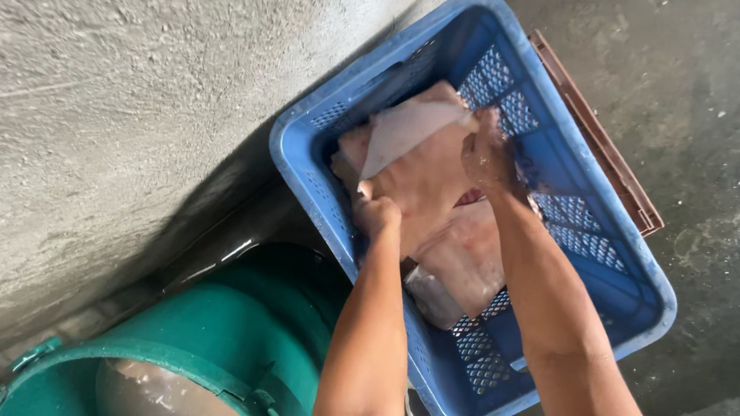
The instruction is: The person repeatedly washes large flat pieces of raw meat in a green bucket of water, then places them into a blue basket. The person handles the meat by hand, submerging and rubbing each piece before transferring it.
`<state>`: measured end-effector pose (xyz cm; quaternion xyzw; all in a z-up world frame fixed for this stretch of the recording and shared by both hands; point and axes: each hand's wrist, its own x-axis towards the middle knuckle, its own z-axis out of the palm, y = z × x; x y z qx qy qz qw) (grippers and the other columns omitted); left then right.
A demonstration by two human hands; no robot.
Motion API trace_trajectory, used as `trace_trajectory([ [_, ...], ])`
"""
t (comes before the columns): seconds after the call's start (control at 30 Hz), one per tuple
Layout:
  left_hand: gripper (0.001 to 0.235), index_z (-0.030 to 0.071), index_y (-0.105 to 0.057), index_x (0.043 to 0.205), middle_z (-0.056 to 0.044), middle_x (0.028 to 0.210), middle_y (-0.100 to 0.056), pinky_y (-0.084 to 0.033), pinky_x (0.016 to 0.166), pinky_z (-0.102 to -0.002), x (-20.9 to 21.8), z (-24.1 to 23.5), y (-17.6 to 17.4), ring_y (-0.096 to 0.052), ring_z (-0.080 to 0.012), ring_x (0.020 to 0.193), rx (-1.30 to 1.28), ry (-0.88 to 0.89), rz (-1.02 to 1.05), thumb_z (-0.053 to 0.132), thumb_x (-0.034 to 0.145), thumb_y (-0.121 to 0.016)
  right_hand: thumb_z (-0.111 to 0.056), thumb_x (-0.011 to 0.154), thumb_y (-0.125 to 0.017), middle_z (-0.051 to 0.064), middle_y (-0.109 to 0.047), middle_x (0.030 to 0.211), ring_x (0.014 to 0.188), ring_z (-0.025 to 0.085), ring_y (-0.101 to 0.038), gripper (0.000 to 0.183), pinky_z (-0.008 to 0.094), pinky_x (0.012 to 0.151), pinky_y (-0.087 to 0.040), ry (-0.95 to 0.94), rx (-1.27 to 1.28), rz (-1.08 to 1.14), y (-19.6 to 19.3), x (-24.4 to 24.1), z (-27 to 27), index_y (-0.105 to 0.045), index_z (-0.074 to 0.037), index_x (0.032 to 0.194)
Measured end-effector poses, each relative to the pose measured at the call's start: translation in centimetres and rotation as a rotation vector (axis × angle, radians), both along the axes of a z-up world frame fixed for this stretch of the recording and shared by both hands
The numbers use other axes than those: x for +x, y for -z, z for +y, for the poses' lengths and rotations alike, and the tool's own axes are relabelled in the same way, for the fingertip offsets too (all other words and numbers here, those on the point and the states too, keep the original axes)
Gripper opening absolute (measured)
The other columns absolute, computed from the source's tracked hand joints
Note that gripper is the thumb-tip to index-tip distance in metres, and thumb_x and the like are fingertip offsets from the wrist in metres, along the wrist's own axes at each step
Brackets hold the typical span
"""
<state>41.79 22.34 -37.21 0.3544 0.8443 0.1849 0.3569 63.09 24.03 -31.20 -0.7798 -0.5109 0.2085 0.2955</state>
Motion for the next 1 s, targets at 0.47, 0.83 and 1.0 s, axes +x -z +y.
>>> trace_trajectory([
  [0.47, 0.071, -0.005, -0.028, 0.144, -0.038, 0.141, -0.039, -0.040, 0.108, -0.045, 0.0, -2.8, -9.3, -0.042, -0.0468, 0.132, 0.049, 0.332, -0.090, 0.009, 0.087, -0.068, -0.012, 0.095, -0.051, 0.035, -0.056, 0.145, 0.115, 0.040, -0.060, 0.061, 0.054, 0.100, -0.045, -0.811, -0.492, -1.530, -5.8, 2.4, -4.0, -0.050, 0.015, 0.150],
  [0.83, 0.100, 0.007, -0.020, 0.159, -0.033, 0.152, -0.036, -0.031, 0.113, -0.056, 3.5, -6.1, -17.2, -0.036, -0.0473, 0.141, 0.084, 0.908, -0.018, 0.022, 0.081, -0.080, -0.026, 0.084, -0.061, 0.027, -0.024, 0.161, 0.149, 0.049, -0.021, 0.085, 0.069, 0.115, -0.013, -0.053, -0.420, -0.390, -7.3, -4.7, -10.3, -0.027, 0.002, 0.157],
  [1.0, 0.086, 0.002, -0.025, 0.159, -0.032, 0.147, -0.044, -0.044, 0.105, -0.053, 2.4, -7.4, -23.9, -0.048, -0.0498, 0.131, 0.276, 0.869, -0.226, 0.012, 0.088, -0.074, -0.025, 0.080, -0.075, 0.033, -0.028, 0.157, 0.147, 0.051, -0.023, 0.096, 0.064, 0.116, -0.016, 0.035, -0.194, -0.157, -15.0, -6.9, -11.1, -0.026, 0.004, 0.158],
])
